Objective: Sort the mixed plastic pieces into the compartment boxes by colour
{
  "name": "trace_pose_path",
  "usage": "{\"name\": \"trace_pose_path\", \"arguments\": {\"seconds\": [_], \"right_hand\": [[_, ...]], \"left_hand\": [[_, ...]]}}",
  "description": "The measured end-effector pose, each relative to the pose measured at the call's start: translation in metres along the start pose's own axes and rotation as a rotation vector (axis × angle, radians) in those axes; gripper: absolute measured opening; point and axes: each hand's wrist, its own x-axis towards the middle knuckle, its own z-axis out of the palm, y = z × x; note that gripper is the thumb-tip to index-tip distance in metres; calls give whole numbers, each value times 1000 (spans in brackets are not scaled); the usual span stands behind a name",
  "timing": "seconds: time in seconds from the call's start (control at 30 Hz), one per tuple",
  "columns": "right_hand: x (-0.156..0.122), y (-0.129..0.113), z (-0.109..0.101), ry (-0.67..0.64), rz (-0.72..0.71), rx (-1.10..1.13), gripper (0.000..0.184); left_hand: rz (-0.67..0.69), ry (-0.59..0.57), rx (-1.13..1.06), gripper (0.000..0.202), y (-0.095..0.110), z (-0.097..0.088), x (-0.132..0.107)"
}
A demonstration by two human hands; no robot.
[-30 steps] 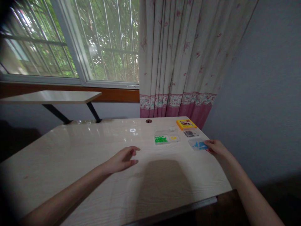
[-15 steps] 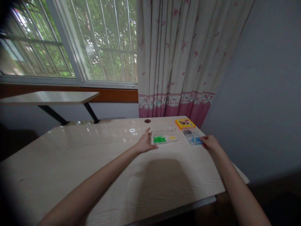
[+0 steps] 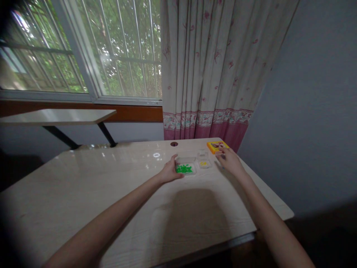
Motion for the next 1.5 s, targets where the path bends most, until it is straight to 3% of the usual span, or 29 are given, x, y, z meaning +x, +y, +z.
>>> {"name": "trace_pose_path", "arguments": {"seconds": [0.17, 0.23, 0.33, 0.5, 0.63, 0.73, 0.97, 1.1, 1.2, 1.3, 1.4, 1.5], "right_hand": [[-8, -76, 16, -183, -313, 275, 46], [-14, -96, 22, -284, -461, 358, 52], [-23, -116, 27, -433, -617, 444, 51], [-35, -124, 38, -552, -660, 473, 39], [-39, -123, 57, -456, -612, 541, 31], [-41, -123, 69, -370, -561, 584, 26], [-34, -125, 63, -428, -582, 543, 29], [-30, -121, 62, -425, -476, 462, 57], [-30, -122, 66, -489, -384, 445, 50], [-35, -129, 66, -578, -171, 667, 40], [-43, -136, 61, -630, 155, 979, 46], [-49, -132, 52, -686, 314, 1142, 52]], "left_hand": [[135, -6, -32, 85, -14, -27, -43], [209, 46, 13, 73, -17, -36, -62], [215, 122, 124, 63, -19, -47, -87], [275, 73, 227, 64, -19, -60, -108], [279, 58, 174, 36, -21, -64, -103], [268, 80, 174, 32, -24, -62, -94], [201, 22, 192, 37, -26, -62, -87], [189, 17, 212, 43, -20, -61, -90], [142, 57, 174, 47, -15, -59, -90], [102, 158, 97, 45, -9, -57, -92], [141, 243, 39, 45, -2, -54, -97], [196, 241, 17, 49, 4, -51, -101]]}}
